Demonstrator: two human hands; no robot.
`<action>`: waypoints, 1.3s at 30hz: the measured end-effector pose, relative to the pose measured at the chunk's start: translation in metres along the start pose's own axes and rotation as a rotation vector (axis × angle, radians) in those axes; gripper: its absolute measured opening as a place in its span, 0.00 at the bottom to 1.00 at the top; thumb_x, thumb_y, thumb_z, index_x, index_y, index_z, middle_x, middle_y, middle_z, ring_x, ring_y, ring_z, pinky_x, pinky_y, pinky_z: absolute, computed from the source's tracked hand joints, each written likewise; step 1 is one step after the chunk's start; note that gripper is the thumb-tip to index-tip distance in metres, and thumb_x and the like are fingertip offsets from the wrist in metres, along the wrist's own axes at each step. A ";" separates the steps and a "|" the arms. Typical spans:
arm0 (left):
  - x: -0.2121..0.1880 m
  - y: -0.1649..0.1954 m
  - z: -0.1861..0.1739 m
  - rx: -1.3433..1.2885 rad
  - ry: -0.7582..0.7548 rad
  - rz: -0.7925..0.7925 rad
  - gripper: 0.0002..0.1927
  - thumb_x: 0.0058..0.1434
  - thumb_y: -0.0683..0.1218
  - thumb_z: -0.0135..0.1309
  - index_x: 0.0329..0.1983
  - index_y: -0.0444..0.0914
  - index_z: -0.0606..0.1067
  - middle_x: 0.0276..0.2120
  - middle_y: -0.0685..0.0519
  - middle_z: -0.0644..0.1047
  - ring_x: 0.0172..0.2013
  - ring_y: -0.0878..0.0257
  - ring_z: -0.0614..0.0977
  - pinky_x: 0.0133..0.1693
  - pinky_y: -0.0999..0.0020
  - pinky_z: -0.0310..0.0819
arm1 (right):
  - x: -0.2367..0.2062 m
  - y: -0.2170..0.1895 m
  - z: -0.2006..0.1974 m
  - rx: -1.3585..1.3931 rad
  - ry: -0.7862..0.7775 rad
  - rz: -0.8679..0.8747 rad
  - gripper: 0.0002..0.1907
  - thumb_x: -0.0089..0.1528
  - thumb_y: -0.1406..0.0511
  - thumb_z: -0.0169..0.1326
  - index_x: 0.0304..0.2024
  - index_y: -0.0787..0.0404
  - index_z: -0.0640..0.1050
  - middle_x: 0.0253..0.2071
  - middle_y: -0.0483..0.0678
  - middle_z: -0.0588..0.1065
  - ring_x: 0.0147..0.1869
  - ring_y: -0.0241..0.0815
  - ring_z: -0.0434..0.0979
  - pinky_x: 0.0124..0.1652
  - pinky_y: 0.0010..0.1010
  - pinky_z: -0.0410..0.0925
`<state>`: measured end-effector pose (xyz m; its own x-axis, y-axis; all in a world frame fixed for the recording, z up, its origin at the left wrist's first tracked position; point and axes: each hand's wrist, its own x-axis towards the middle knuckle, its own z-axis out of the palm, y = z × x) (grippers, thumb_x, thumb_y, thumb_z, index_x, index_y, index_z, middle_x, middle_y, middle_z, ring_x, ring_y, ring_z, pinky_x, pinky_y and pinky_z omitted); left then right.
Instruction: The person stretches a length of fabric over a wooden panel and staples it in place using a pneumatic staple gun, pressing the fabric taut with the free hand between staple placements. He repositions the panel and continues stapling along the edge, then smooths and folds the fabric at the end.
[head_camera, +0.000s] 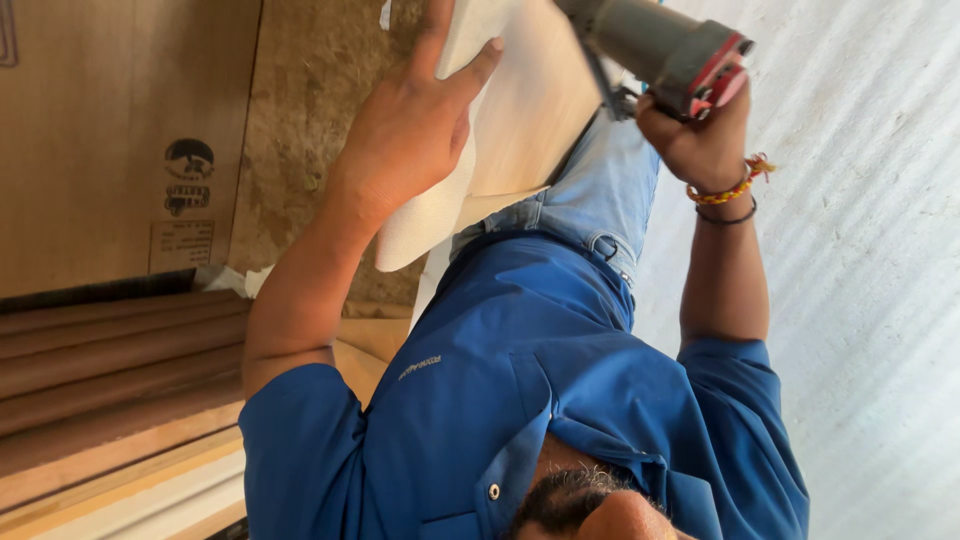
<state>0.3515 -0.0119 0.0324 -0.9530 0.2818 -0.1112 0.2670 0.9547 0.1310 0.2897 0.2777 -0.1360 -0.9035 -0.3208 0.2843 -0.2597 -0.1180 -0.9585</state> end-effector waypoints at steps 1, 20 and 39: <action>0.000 -0.002 0.000 0.012 0.003 0.003 0.34 0.66 0.37 0.55 0.75 0.47 0.65 0.77 0.39 0.50 0.45 0.41 0.81 0.47 0.50 0.78 | -0.003 0.001 -0.003 0.047 0.049 0.028 0.11 0.65 0.75 0.60 0.49 0.70 0.76 0.40 0.47 0.77 0.41 0.32 0.76 0.41 0.24 0.71; -0.009 -0.005 0.008 0.052 0.056 0.006 0.47 0.68 0.43 0.62 0.81 0.44 0.45 0.78 0.40 0.51 0.57 0.41 0.78 0.56 0.52 0.76 | -0.002 -0.048 0.041 -0.177 -0.191 -0.114 0.10 0.58 0.70 0.64 0.36 0.66 0.75 0.30 0.52 0.73 0.32 0.46 0.74 0.38 0.33 0.70; 0.007 -0.039 0.039 -0.886 0.191 0.329 0.45 0.74 0.67 0.42 0.82 0.40 0.44 0.79 0.48 0.47 0.80 0.51 0.56 0.76 0.49 0.54 | -0.297 0.149 -0.023 -1.223 0.026 1.009 0.12 0.63 0.68 0.52 0.49 0.63 0.74 0.42 0.65 0.79 0.48 0.68 0.79 0.46 0.57 0.70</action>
<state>0.3403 -0.0433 -0.0119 -0.8776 0.4278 0.2163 0.3949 0.3897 0.8320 0.5113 0.3774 -0.3634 -0.8694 0.2213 -0.4418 0.3309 0.9247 -0.1880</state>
